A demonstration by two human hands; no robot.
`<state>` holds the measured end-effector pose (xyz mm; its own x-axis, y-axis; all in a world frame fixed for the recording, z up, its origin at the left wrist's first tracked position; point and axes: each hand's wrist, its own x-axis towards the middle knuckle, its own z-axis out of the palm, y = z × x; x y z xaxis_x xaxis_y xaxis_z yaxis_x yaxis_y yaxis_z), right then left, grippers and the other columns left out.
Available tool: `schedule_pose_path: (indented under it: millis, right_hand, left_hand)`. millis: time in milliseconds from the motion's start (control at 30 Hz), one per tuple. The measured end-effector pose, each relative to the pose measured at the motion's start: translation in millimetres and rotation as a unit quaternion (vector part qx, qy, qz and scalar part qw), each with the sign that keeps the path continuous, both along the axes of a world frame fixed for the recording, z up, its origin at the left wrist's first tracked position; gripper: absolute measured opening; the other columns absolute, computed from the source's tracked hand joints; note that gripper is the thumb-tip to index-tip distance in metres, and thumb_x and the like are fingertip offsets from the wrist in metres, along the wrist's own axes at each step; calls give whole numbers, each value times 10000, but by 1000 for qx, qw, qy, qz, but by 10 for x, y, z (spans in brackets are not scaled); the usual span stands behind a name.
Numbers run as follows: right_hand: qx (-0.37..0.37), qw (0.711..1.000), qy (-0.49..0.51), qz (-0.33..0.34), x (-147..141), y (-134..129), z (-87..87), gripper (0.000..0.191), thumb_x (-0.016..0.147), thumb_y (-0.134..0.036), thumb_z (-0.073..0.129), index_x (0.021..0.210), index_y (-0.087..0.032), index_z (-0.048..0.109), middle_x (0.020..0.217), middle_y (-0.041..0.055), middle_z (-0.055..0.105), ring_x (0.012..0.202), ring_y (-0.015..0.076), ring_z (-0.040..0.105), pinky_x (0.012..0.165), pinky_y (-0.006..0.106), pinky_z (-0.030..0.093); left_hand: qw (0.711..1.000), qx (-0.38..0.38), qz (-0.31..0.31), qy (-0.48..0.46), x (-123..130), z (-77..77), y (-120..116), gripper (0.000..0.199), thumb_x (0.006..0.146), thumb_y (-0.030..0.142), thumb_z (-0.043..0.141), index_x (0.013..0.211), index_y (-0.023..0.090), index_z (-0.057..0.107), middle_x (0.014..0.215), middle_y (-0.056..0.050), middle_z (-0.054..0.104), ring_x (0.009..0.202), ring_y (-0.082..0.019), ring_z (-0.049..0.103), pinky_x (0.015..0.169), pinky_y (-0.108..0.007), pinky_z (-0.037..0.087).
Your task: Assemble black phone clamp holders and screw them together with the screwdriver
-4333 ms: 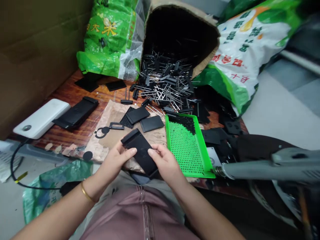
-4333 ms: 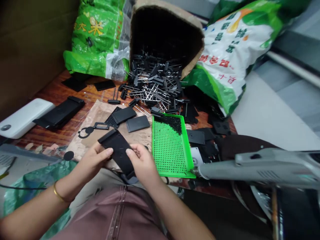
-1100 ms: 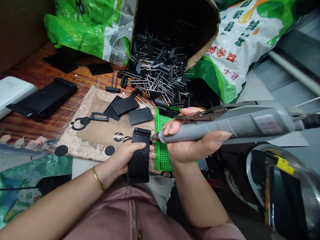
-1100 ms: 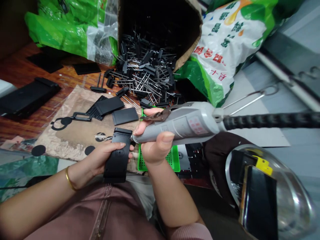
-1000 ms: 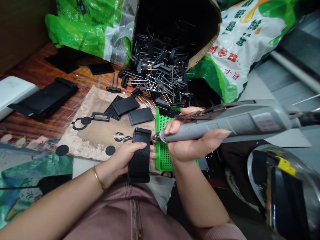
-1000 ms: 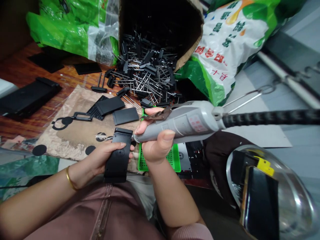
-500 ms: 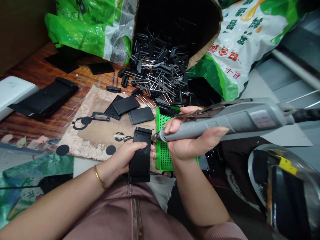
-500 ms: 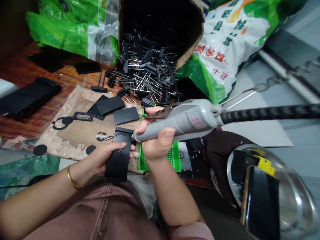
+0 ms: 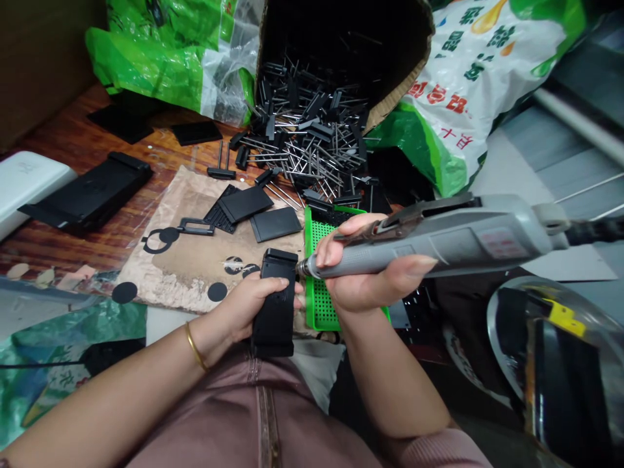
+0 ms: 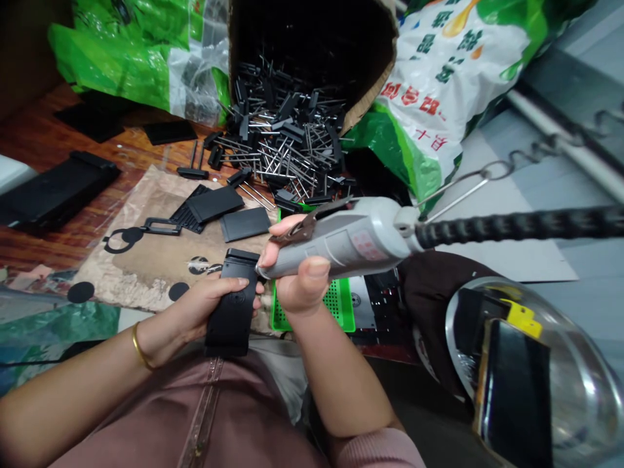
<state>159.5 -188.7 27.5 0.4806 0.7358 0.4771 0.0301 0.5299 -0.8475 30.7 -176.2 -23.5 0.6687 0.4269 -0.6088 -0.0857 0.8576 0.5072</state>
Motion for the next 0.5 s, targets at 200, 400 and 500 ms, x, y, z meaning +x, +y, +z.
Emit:
schedule_pose_path:
  millis: [200, 400, 500]
  right_hand:
    - [18, 998, 2, 53, -10, -25, 28, 487, 697, -724, 513, 726, -244, 591, 454, -59, 487, 347, 125, 457, 310, 256, 343]
    - [14, 999, 46, 20, 45, -69, 50, 594, 662, -772, 508, 864, -230, 644, 484, -54, 502, 362, 123, 456, 329, 261, 365]
    - [42, 996, 56, -58, 181, -119, 106, 582, 688, -752, 494, 898, -233, 653, 488, -50, 511, 370, 120, 457, 345, 258, 375]
  left_hand:
    - [1000, 20, 4, -9, -2, 5, -17, 189, 675, 221, 666, 797, 80, 696, 661, -95, 698, 549, -178, 634, 524, -262, 490]
    - [1000, -13, 2, 10, -20, 5, 28, 214, 708, 204, 640, 850, 58, 704, 679, -123, 710, 563, -181, 644, 530, -261, 510]
    - [999, -45, 11, -29, -70, -32, 49, 249, 747, 202, 595, 928, 75, 710, 823, -151, 736, 691, -219, 687, 622, -312, 550]
